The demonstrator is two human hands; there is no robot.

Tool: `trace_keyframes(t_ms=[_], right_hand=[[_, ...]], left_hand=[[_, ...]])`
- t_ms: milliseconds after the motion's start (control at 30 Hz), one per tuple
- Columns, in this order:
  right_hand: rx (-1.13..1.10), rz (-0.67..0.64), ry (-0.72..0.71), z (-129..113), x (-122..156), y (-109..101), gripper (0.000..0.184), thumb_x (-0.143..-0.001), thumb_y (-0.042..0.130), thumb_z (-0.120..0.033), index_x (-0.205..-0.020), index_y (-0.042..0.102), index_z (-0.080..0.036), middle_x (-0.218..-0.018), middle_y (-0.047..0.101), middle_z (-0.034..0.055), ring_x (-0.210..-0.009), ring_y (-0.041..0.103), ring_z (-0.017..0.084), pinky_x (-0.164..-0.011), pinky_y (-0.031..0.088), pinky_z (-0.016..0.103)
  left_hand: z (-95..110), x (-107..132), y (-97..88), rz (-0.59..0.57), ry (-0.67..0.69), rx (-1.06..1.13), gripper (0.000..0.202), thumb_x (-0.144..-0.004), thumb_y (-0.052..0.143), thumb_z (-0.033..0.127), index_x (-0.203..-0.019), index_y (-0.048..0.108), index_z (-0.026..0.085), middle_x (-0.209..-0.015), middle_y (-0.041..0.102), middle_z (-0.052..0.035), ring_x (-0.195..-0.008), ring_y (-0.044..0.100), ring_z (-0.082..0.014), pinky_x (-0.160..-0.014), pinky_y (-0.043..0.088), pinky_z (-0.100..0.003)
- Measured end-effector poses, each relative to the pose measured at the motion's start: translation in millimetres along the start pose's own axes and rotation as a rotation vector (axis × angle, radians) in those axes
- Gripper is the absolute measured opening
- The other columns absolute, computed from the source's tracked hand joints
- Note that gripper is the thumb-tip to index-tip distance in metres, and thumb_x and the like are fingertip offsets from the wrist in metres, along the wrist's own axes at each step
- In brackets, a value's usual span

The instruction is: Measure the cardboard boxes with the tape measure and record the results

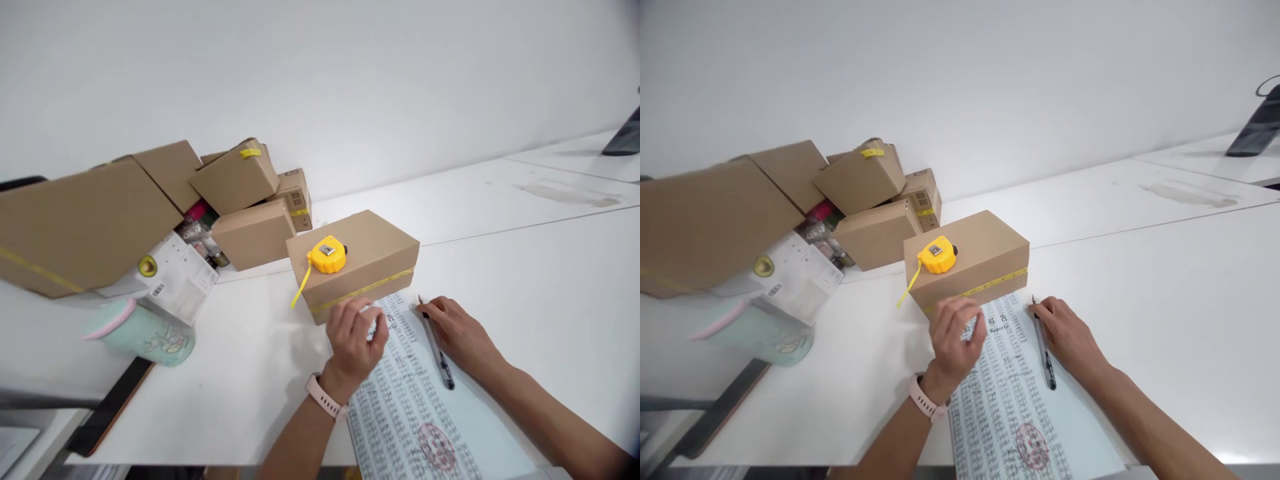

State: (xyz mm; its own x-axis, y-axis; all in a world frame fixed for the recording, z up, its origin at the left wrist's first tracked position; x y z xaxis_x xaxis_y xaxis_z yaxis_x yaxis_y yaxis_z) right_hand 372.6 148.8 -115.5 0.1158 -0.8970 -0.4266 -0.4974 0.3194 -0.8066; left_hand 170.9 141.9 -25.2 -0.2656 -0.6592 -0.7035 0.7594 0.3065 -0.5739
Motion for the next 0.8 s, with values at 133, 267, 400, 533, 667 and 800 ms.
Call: trace_keyframes(t_ms=[133,267,400,533,667,800], right_hand=[[0.007,0.073,0.029,3,3,0,0.041,-0.085,0.04,-0.015,-0.12,0.058,-0.027,-0.101,0.065,0.0096,-0.09,0.063,0.025,-0.059,0.048,0.032],[-0.025,0.197,0.166,17,5,-14,0.032,-0.092,0.039,-0.025,-0.118,0.06,-0.024,-0.098,0.068,0.0094,-0.079,0.065,0.023,-0.058,0.048,0.033],[-0.107,0.382,0.216,11,14,-43,0.03,-0.093,0.043,-0.032,-0.114,0.062,-0.023,-0.091,0.068,0.0083,-0.07,0.062,0.021,-0.056,0.047,0.034],[-0.353,0.522,0.271,-17,6,-86,0.03,-0.092,0.049,-0.043,-0.107,0.066,-0.024,-0.099,0.068,0.0115,-0.076,0.062,0.023,-0.055,0.045,0.033],[-1.015,0.053,0.356,-65,-46,-72,0.05,-0.092,0.042,-0.061,-0.096,0.073,-0.021,-0.098,0.071,0.0125,-0.091,0.065,0.026,-0.068,0.053,0.036],[-1.146,-0.185,0.381,-103,-77,-65,0.061,-0.088,0.04,-0.071,-0.089,0.073,-0.02,-0.1,0.072,0.0118,-0.087,0.065,0.024,-0.067,0.051,0.034]], left_hand=[[-7,-36,-63.7,0.316,-0.115,-0.191,0.023,-0.092,0.055,0.032,-0.112,0.059,0.023,-0.125,0.062,-0.0135,-0.123,0.053,-0.0291,-0.106,0.037,-0.048],[-41,-75,-63.1,0.148,-0.343,-0.201,0.074,-0.077,0.074,0.04,-0.138,0.04,0.018,-0.143,0.048,-0.0191,-0.136,0.039,-0.0364,-0.11,0.029,-0.052],[-62,-88,-52.4,0.029,-0.519,0.065,0.083,-0.069,0.081,0.034,-0.138,0.039,0.016,-0.134,0.056,-0.0208,-0.132,0.045,-0.0383,-0.109,0.03,-0.053],[-39,-85,-54.2,-0.039,-0.486,0.299,0.058,-0.089,0.058,0.05,-0.134,0.041,0.018,-0.109,0.068,-0.0123,-0.089,0.069,-0.0238,-0.079,0.053,-0.037],[-8,-76,-43.2,-0.172,-0.531,0.786,0.052,-0.091,0.053,0.055,-0.127,0.044,0.02,-0.094,0.068,-0.0062,-0.056,0.061,-0.0113,-0.048,0.043,-0.021],[-2,-70,-43.7,-0.177,-0.595,0.853,0.055,-0.085,0.064,0.054,-0.125,0.046,0.021,-0.091,0.066,-0.004,-0.054,0.058,-0.0086,-0.045,0.04,-0.018]])
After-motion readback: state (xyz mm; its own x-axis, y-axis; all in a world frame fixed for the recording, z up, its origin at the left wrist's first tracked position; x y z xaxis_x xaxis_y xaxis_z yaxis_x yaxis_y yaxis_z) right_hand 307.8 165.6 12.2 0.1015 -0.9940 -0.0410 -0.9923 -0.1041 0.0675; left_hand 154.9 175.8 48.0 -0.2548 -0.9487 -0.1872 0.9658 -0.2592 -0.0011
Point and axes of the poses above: each hand's wrist, its own x-axis away from the middle knuckle, its own y-axis out of the palm, z = x × y, the point moved 10 cm from there along -x, towards the middle knuckle
